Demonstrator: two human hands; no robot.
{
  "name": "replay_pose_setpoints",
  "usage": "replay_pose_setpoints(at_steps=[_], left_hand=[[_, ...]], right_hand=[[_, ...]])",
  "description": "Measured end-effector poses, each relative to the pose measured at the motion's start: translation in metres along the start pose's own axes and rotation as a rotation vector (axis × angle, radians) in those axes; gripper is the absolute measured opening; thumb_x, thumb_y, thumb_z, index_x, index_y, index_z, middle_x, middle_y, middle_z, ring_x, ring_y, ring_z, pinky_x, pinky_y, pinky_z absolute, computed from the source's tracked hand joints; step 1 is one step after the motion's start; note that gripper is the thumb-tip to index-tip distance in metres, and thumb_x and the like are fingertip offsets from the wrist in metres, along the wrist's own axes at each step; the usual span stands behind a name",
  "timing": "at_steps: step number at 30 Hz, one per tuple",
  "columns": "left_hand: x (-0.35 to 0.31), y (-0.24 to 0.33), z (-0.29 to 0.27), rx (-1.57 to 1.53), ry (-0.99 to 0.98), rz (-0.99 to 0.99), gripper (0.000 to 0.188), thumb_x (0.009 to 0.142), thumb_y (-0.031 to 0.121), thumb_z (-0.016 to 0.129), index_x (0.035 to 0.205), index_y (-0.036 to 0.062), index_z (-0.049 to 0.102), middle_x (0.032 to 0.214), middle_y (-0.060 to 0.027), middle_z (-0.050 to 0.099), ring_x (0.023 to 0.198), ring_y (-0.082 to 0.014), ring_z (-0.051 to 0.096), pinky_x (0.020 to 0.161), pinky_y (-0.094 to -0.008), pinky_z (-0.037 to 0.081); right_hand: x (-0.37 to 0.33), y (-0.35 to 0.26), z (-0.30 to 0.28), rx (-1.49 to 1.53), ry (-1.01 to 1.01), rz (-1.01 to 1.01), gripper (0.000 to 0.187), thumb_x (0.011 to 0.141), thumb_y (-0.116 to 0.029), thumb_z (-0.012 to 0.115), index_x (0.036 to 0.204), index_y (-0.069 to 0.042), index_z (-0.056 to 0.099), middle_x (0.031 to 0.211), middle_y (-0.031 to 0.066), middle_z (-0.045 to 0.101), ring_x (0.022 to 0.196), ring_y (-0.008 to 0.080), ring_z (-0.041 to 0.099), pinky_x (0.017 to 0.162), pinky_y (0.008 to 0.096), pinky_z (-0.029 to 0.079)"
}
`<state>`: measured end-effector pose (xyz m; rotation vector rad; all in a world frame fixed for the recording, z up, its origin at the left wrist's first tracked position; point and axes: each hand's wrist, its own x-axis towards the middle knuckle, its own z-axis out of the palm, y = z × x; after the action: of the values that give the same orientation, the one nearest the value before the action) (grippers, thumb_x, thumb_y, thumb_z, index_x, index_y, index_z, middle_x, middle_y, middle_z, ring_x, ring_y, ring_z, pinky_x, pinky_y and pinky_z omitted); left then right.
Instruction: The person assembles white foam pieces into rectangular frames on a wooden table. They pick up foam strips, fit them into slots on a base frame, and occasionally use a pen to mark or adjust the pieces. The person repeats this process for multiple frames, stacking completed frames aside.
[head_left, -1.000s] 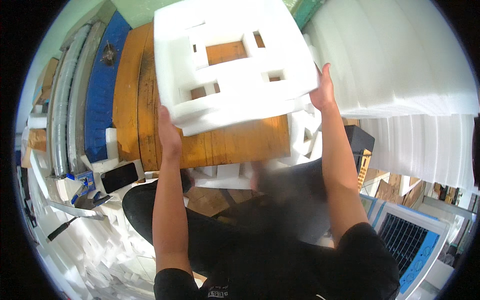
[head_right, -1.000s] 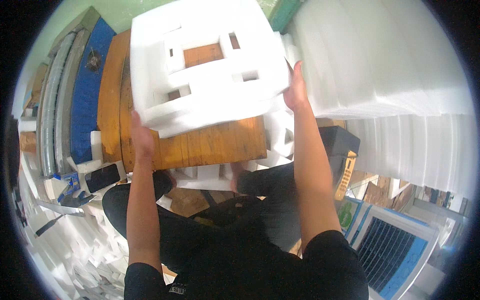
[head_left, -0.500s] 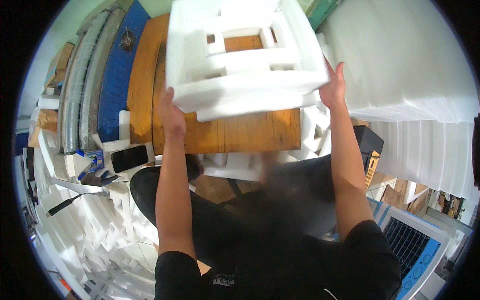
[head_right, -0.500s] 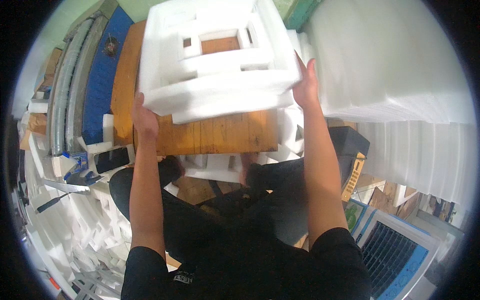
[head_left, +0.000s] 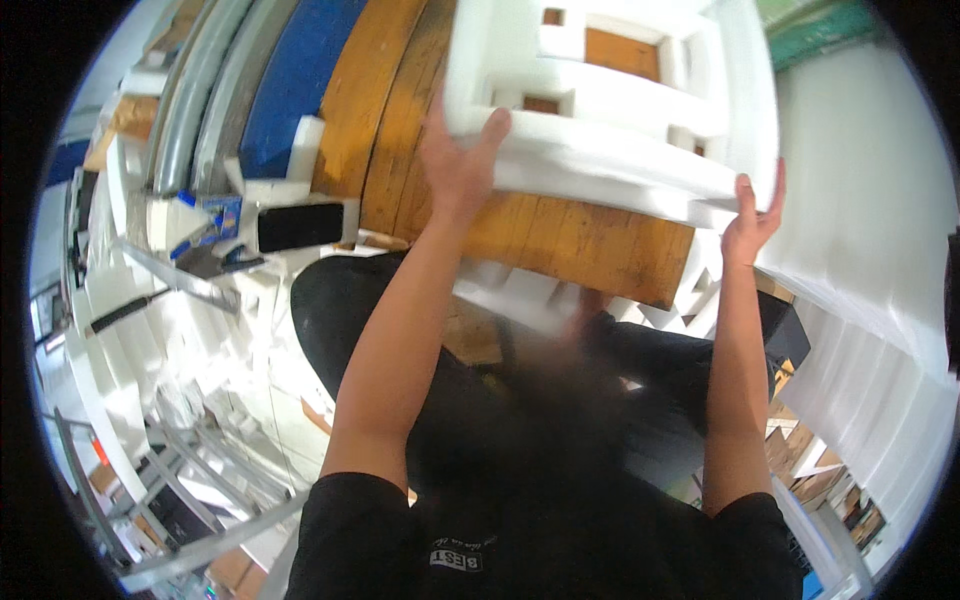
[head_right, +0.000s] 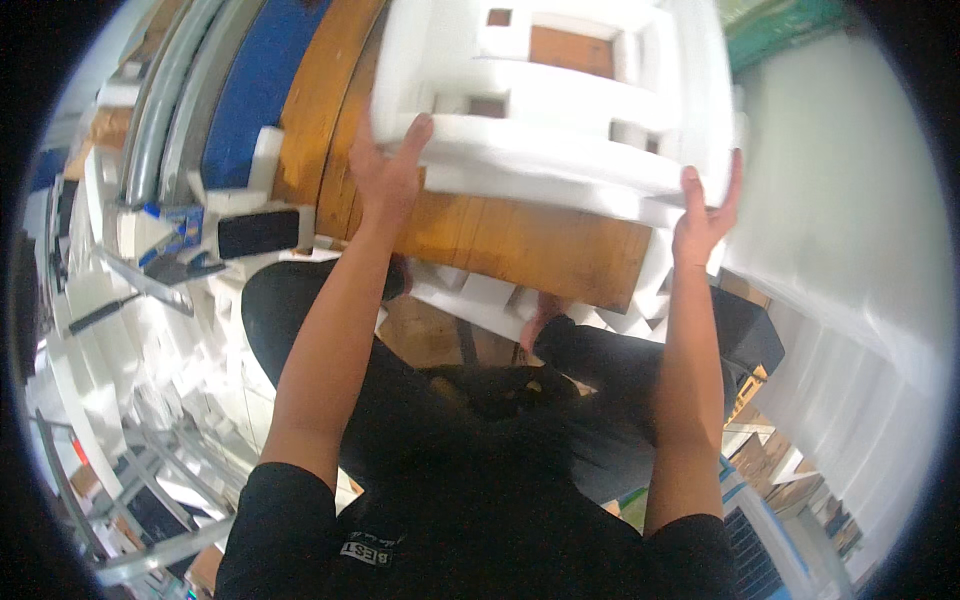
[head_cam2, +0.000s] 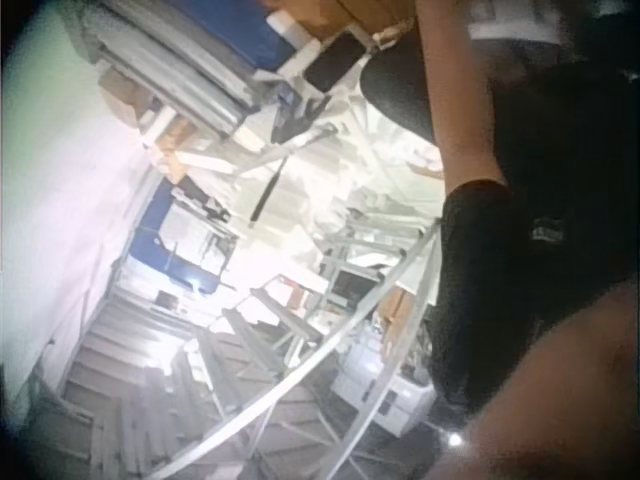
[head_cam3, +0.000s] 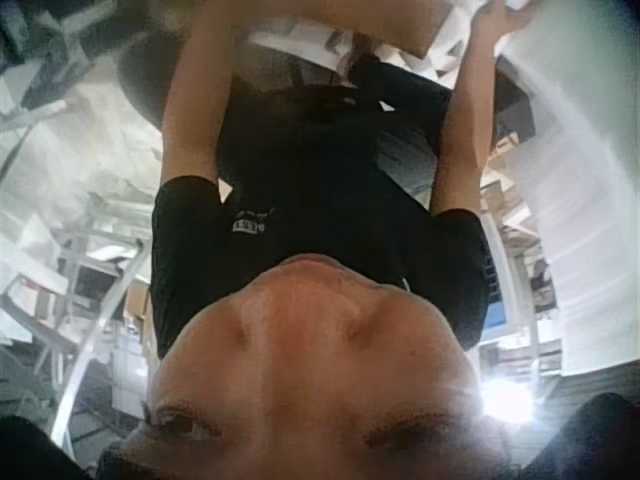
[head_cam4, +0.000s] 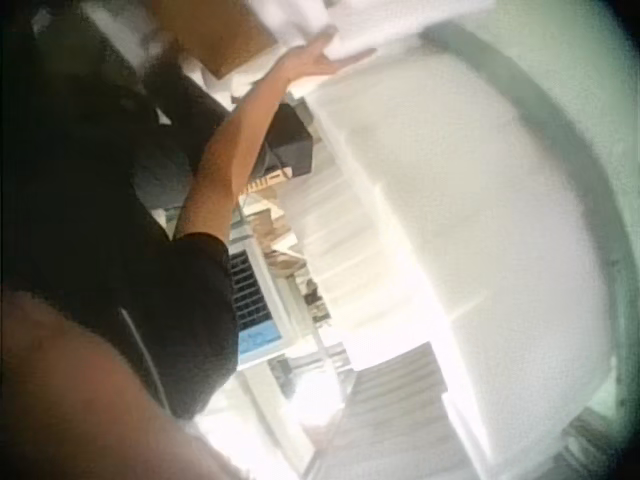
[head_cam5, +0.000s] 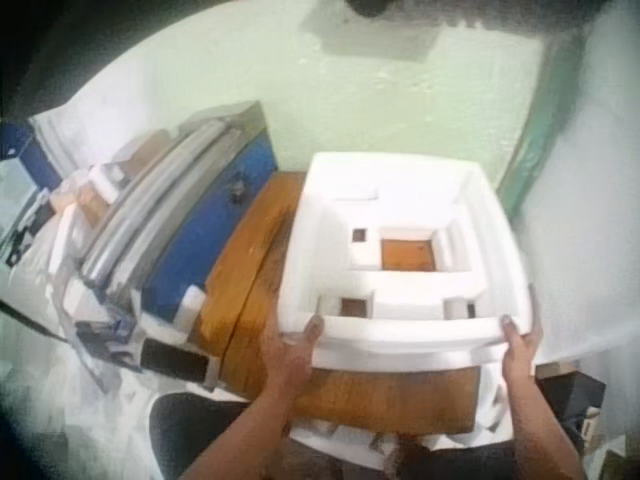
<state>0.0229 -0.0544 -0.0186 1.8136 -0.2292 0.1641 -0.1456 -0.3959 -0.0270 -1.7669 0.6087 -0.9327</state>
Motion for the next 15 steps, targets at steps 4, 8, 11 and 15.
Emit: replay_pose_setpoints(at_steps=[4, 8, 11, 15], left_hand=[[-0.002, 0.021, -0.007, -0.088, -0.074, -0.065, 0.070, 0.091, 0.031, 0.080, 0.146, -0.0011, 0.050, 0.124, -0.0205, 0.069, 0.117, -0.0287, 0.066, 0.103, -0.0419, 0.050], [-0.005, 0.005, -0.008, -0.035, -0.050, -0.004, 0.075, 0.091, 0.038, 0.079, 0.150, 0.0033, 0.048, 0.124, -0.0191, 0.070, 0.118, -0.0295, 0.065, 0.109, -0.0437, 0.046], [0.010, -0.007, -0.023, -0.434, -0.140, -0.189, 0.081, 0.090, 0.041, 0.076, 0.153, 0.0013, 0.043, 0.134, -0.0213, 0.065, 0.126, -0.0328, 0.060, 0.113, -0.0453, 0.041], [0.027, -0.026, -0.028, -0.755, -0.256, -0.303, 0.064, 0.109, 0.049, 0.047, 0.140, -0.0054, 0.058, 0.137, -0.0187, 0.062, 0.128, -0.0305, 0.056, 0.115, -0.0424, 0.038]], right_hand=[[0.000, -0.013, 0.008, 0.124, -0.015, 0.065, 0.076, 0.089, -0.019, 0.077, 0.153, 0.005, 0.043, 0.144, 0.0210, 0.054, 0.130, 0.0266, 0.054, 0.112, 0.0367, 0.041], [0.005, -0.007, 0.005, 0.145, 0.001, 0.042, 0.076, 0.089, -0.018, 0.078, 0.153, 0.006, 0.043, 0.142, 0.0205, 0.056, 0.126, 0.0264, 0.057, 0.111, 0.0360, 0.042], [0.006, -0.004, 0.007, 0.214, -0.010, 0.083, 0.076, 0.088, -0.017, 0.078, 0.152, 0.006, 0.043, 0.140, 0.0195, 0.058, 0.123, 0.0266, 0.058, 0.111, 0.0359, 0.042], [0.013, -0.010, 0.001, 0.160, -0.003, 0.110, 0.074, 0.087, -0.014, 0.078, 0.150, 0.007, 0.045, 0.136, 0.0197, 0.061, 0.122, 0.0270, 0.059, 0.109, 0.0369, 0.043]])
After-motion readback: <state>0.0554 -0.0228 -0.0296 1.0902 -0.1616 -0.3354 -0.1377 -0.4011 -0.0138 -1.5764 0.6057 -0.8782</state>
